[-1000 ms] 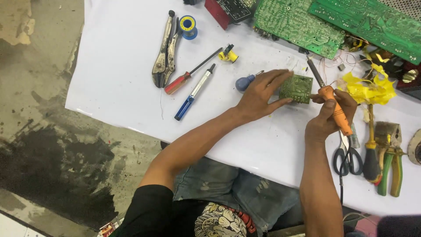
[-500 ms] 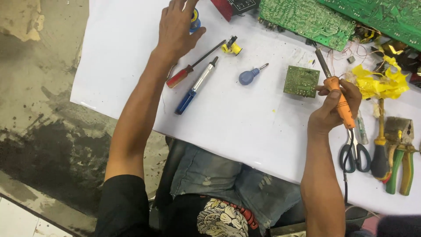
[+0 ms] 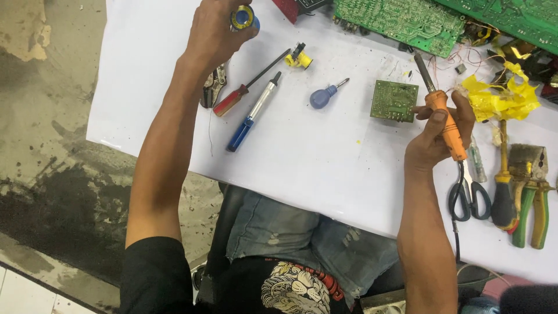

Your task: Soldering or desoldering components on a printed circuit board using a soldering iron at a repair bench.

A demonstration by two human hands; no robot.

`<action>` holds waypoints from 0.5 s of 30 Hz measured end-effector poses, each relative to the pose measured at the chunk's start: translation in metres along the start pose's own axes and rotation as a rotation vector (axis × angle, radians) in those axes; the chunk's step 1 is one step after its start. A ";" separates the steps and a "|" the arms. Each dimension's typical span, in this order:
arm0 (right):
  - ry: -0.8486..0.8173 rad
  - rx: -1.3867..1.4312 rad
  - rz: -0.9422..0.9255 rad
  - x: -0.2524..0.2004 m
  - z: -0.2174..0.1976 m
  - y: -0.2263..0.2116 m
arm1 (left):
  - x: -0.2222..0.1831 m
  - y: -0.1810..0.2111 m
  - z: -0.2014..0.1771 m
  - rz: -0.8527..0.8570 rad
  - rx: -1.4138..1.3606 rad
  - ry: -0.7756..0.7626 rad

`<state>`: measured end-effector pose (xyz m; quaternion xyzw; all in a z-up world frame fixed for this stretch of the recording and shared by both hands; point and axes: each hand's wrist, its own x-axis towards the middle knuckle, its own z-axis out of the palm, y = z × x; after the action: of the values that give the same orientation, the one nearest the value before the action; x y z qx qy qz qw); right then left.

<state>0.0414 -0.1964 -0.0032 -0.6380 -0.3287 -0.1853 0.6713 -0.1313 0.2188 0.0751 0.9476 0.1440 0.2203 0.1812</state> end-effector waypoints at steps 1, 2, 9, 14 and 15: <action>0.005 -0.004 0.002 -0.001 0.000 0.003 | 0.001 0.019 -0.008 0.005 -0.002 -0.004; -0.010 -0.003 -0.029 -0.001 0.000 0.006 | 0.002 0.038 -0.015 0.036 -0.107 0.011; -0.050 0.081 -0.029 -0.006 0.016 -0.013 | 0.008 0.152 -0.013 -0.069 -0.401 0.027; -0.252 0.036 0.044 -0.006 0.018 -0.040 | 0.017 0.181 0.072 -0.113 -0.237 0.063; -0.312 0.032 0.087 -0.006 0.018 -0.042 | 0.019 0.189 0.087 -0.176 -0.164 0.023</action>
<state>0.0053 -0.1847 0.0229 -0.6620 -0.4039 -0.0495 0.6295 -0.0379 0.0323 0.0859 0.9106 0.2101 0.2256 0.2752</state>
